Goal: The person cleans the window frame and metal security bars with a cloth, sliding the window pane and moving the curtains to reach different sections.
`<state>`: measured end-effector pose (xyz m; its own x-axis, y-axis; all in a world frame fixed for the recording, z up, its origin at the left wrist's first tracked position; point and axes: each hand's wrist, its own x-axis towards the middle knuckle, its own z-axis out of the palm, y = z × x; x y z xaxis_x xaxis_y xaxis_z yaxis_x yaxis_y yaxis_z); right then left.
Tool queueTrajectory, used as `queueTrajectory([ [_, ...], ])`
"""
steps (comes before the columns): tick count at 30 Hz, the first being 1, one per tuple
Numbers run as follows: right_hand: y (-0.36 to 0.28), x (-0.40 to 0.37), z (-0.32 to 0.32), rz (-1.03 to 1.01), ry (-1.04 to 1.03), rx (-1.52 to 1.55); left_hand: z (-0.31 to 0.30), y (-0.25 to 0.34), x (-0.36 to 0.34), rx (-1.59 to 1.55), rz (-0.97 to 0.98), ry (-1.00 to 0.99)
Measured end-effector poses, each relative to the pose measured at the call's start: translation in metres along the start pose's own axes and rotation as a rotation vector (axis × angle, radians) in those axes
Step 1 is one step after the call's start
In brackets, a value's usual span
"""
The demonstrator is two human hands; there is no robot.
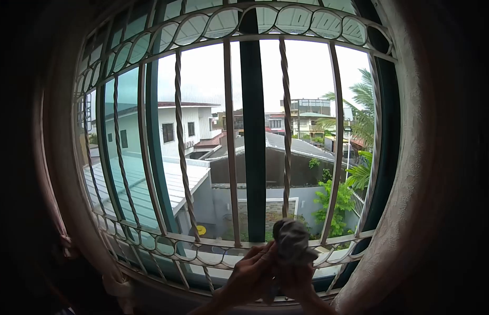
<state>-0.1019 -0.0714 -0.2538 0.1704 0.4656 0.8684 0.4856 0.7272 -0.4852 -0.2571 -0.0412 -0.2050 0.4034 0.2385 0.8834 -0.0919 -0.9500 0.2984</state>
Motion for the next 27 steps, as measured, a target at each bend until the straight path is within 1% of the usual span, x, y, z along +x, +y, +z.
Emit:
queueTrajectory([
  [1,-0.020,0.037,-0.003,0.443,0.146,0.781,-0.008,0.000,0.014,-0.001,0.018,0.001],
  [2,-0.020,0.072,-0.014,-0.167,0.030,0.120,-0.015,0.001,0.027,-0.013,0.011,0.037],
  [3,-0.058,0.109,-0.012,-0.419,0.180,-0.262,-0.022,0.000,0.040,-0.027,0.000,0.071],
  [4,-0.062,0.140,-0.012,-0.633,0.187,-0.468,-0.027,-0.012,0.052,0.163,0.045,0.148],
  [5,-0.057,0.167,-0.003,-0.701,0.177,-0.460,-0.026,-0.031,0.070,0.462,0.187,0.277],
  [6,-0.054,0.188,0.010,-0.718,0.156,-0.495,-0.028,-0.040,0.078,0.658,0.124,0.226],
  [8,-0.047,0.222,0.031,-0.746,0.141,-0.542,-0.030,-0.058,0.090,0.936,0.163,0.080],
  [9,-0.042,0.235,0.040,-0.650,0.070,-0.617,-0.031,-0.060,0.092,0.931,0.173,0.085],
  [10,-0.038,0.246,0.049,-0.548,-0.002,-0.689,-0.031,-0.061,0.093,1.005,0.179,0.029],
  [11,-0.039,0.254,0.058,-0.459,0.072,-0.680,-0.033,-0.063,0.094,1.080,0.185,-0.028],
  [12,-0.040,0.267,0.061,-0.459,0.075,-0.687,-0.037,-0.063,0.097,1.074,0.190,-0.028],
  [14,-0.050,0.301,0.063,-0.578,0.181,-0.706,-0.045,-0.061,0.104,1.110,0.262,-0.049],
  [16,-0.067,0.343,0.063,-0.521,0.224,-0.637,-0.047,-0.066,0.108,1.120,0.289,-0.051],
  [17,-0.084,0.358,0.062,-0.628,0.286,-0.671,-0.047,-0.068,0.111,1.133,0.309,-0.050],
  [18,-0.095,0.376,0.061,-0.642,0.318,-0.673,-0.048,-0.067,0.114,1.133,0.314,-0.045],
  [20,-0.101,0.407,0.061,-0.646,0.359,-0.669,-0.051,-0.065,0.117,1.125,0.288,-0.115],
  [21,-0.095,0.410,0.065,-0.741,0.433,-0.776,-0.051,-0.068,0.121,1.120,0.289,-0.118],
  [23,-0.087,0.398,0.058,-0.751,0.389,-0.796,-0.049,-0.074,0.129,1.173,0.416,0.088],
  [24,-0.084,0.391,0.055,-0.771,0.352,-0.806,-0.049,-0.075,0.133,1.166,0.422,0.086],
  [25,-0.080,0.381,0.057,-0.814,0.396,-0.817,-0.049,-0.076,0.135,1.158,0.411,0.095],
  [26,-0.075,0.370,0.055,-0.808,0.398,-0.823,-0.048,-0.076,0.135,1.148,0.399,0.105],
  [27,-0.071,0.358,0.051,-0.795,0.338,-0.862,-0.047,-0.076,0.134,1.141,0.401,0.102],
])
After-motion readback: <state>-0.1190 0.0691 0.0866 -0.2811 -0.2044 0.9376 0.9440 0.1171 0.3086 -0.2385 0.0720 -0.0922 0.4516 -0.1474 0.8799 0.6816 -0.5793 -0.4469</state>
